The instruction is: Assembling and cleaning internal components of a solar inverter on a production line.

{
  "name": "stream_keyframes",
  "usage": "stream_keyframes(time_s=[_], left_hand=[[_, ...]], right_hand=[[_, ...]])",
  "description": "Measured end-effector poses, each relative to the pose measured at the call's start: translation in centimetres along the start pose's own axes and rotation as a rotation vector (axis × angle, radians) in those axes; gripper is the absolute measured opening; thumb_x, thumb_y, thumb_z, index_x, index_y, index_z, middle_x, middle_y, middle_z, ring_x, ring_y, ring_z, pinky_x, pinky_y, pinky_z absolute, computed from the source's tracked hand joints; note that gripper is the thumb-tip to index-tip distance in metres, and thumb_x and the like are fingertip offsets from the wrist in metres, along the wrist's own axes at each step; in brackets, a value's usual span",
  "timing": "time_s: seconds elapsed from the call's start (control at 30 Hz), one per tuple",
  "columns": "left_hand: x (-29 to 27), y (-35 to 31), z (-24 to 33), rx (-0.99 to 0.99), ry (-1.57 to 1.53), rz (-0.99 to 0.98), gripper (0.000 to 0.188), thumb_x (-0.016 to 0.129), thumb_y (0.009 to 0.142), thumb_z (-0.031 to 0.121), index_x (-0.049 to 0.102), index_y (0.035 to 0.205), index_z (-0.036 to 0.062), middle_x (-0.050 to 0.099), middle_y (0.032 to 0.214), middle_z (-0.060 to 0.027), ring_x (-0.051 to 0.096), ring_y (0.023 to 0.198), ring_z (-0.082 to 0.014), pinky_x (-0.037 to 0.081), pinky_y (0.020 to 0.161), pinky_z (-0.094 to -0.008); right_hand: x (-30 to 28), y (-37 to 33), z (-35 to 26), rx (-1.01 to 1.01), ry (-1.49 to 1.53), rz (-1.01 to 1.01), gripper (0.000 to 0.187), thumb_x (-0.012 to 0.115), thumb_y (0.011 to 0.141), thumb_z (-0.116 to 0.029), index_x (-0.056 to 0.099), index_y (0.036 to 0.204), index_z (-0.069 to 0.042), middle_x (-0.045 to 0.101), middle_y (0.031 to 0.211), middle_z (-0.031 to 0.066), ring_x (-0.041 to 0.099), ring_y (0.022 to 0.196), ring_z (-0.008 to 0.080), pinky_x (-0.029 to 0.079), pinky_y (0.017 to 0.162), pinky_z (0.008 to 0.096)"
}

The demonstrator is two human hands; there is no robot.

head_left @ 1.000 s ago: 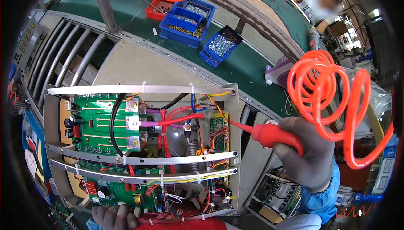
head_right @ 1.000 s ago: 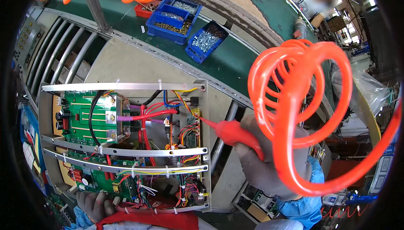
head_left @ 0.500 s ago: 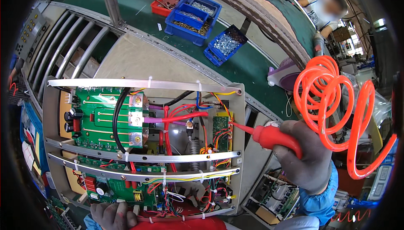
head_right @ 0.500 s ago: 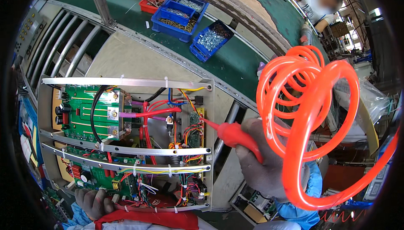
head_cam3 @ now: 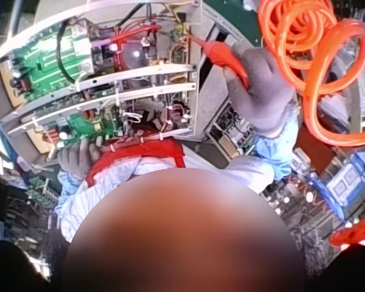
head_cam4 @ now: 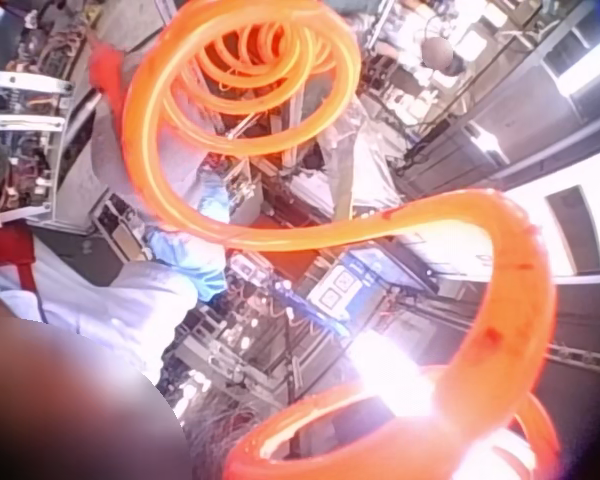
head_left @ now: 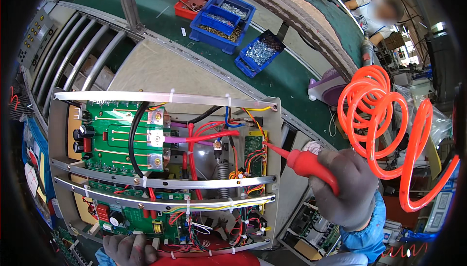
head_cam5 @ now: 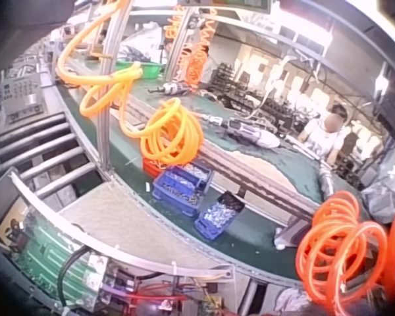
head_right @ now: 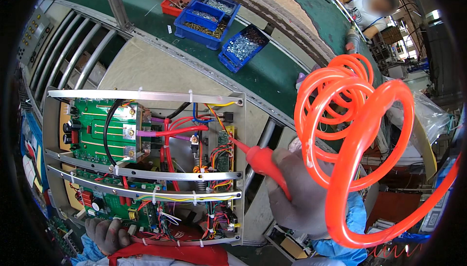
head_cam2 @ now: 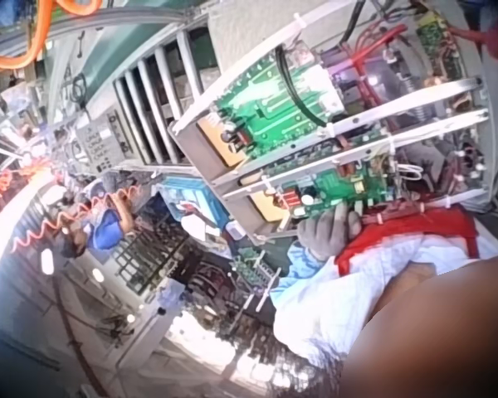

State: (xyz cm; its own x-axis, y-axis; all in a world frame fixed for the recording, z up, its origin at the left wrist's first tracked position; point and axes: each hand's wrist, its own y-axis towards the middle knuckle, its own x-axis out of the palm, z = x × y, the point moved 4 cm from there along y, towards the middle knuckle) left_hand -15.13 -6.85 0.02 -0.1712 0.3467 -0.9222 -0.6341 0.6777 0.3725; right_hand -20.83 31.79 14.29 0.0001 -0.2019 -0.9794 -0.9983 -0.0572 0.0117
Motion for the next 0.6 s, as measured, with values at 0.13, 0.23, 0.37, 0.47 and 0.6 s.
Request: stream_keyframes(time_s=[0.13, 0.23, 0.37, 0.47, 0.6], left_hand=[[-0.1, 0.2, 0.1, 0.034, -0.021, -0.007, 0.023, 0.052, 0.089, 0.030, 0.061, 0.084, 0.0088, 0.055, 0.077, -0.0080, 0.047, 0.061, -0.0246, 0.035, 0.055, -0.0418], [-0.3, 0.4, 0.2, 0.001, -0.022, 0.012, 0.022, 0.054, 0.088, 0.028, 0.062, 0.086, 0.0080, 0.055, 0.078, -0.0085, 0.048, 0.063, -0.0253, 0.036, 0.056, -0.0427], [-0.4, 0.7, 0.3, -0.051, -0.019, -0.014, 0.022, 0.056, 0.085, 0.027, 0.063, 0.089, 0.0061, 0.055, 0.079, -0.0091, 0.049, 0.065, -0.0258, 0.036, 0.059, -0.0428], [-0.4, 0.8, 0.3, -0.057, -0.018, -0.023, 0.023, 0.055, 0.086, 0.028, 0.063, 0.088, 0.0058, 0.054, 0.078, -0.0086, 0.048, 0.065, -0.0251, 0.035, 0.059, -0.0419], [-0.2, 0.8, 0.2, -0.026, 0.017, -0.021, 0.025, 0.052, 0.088, 0.030, 0.062, 0.085, 0.0072, 0.052, 0.076, -0.0064, 0.046, 0.063, -0.0225, 0.033, 0.058, -0.0395]], right_hand=[[0.4, -0.5, -0.6, -0.047, -0.080, 0.054, 0.038, 0.074, 0.061, -0.004, 0.063, 0.097, 0.000, 0.062, 0.074, 0.0150, 0.061, 0.059, 0.0313, 0.047, 0.052, 0.0383], [0.7, -0.8, -1.1, -0.033, -0.124, 0.022, 0.037, 0.074, 0.060, -0.004, 0.063, 0.096, -0.001, 0.062, 0.075, 0.0152, 0.062, 0.060, 0.0317, 0.048, 0.053, 0.0390], [0.5, -1.0, -1.5, -0.069, -0.190, -0.014, 0.038, 0.073, 0.060, -0.003, 0.064, 0.097, -0.002, 0.063, 0.075, 0.0147, 0.061, 0.060, 0.0310, 0.048, 0.053, 0.0384], [0.1, -0.9, -1.3, -0.025, -0.170, 0.030, 0.040, 0.074, 0.060, -0.003, 0.064, 0.099, 0.000, 0.063, 0.078, 0.0158, 0.062, 0.063, 0.0321, 0.050, 0.056, 0.0382], [-0.3, -0.4, -0.6, 0.060, -0.008, 0.085, 0.040, 0.073, 0.063, -0.002, 0.064, 0.101, 0.003, 0.064, 0.084, 0.0166, 0.064, 0.072, 0.0285, 0.051, 0.065, 0.0357]])
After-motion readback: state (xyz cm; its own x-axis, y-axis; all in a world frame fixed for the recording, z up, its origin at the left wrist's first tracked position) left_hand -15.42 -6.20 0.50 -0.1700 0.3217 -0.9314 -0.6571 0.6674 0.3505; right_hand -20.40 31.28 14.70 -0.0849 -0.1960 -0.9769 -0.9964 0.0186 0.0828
